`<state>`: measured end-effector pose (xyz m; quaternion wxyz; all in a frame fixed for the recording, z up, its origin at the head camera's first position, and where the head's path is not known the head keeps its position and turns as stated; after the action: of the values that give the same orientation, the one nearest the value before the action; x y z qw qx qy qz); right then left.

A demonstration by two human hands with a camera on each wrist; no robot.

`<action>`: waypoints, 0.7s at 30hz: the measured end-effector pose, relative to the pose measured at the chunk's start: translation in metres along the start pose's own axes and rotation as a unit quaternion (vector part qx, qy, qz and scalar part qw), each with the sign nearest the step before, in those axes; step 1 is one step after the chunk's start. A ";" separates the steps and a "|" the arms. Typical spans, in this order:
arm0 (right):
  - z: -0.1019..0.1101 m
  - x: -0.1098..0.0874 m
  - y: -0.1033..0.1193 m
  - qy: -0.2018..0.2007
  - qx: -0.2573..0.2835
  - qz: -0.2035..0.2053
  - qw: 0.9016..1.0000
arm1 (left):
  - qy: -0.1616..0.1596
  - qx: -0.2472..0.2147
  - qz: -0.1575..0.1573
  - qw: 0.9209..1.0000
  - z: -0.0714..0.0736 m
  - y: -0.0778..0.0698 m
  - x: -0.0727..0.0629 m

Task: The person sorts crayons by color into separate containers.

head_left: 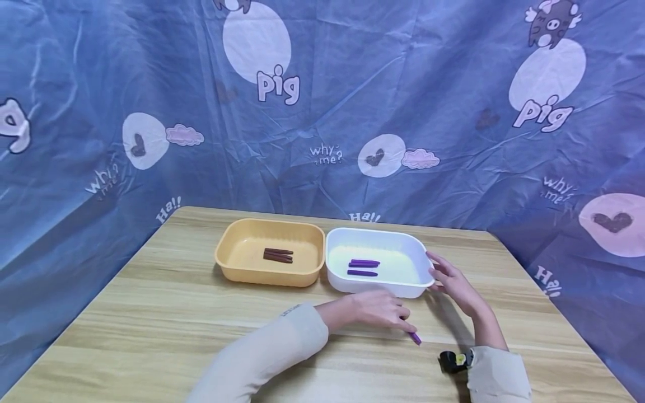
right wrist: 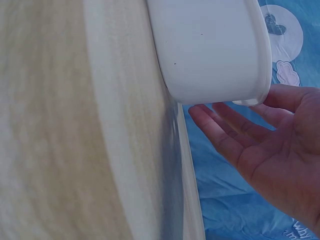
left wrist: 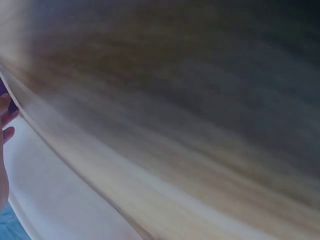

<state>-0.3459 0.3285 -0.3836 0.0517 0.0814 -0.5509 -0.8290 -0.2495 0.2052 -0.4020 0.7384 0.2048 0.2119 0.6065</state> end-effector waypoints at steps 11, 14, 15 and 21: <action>0.001 -0.001 0.000 0.002 -0.001 0.002 1.000 | -0.005 -0.003 0.042 0.999 0.009 0.013 -0.016; 0.001 -0.001 -0.001 0.006 0.000 0.001 1.000 | -0.014 -0.003 0.049 0.999 0.014 0.017 -0.021; 0.000 -0.001 -0.001 0.007 -0.001 0.001 1.000 | -0.020 -0.002 0.051 0.999 0.016 0.018 -0.022; 0.000 -0.001 -0.001 0.008 0.001 0.000 1.000 | -0.055 -0.003 0.066 0.996 0.030 0.025 -0.028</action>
<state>-0.3447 0.3288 -0.3849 0.0562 0.0881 -0.5512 -0.8278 -0.2581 0.1806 -0.3610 0.7080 0.2490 0.1548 0.6425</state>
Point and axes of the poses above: each hand's wrist, its own x-axis towards the middle knuckle, its own z-axis out of the back of the hand, y = z × x, the point moved 9 cm from there along x, towards the middle knuckle, and after that the axes turned 5 degrees about -z, right-handed, at the moved point
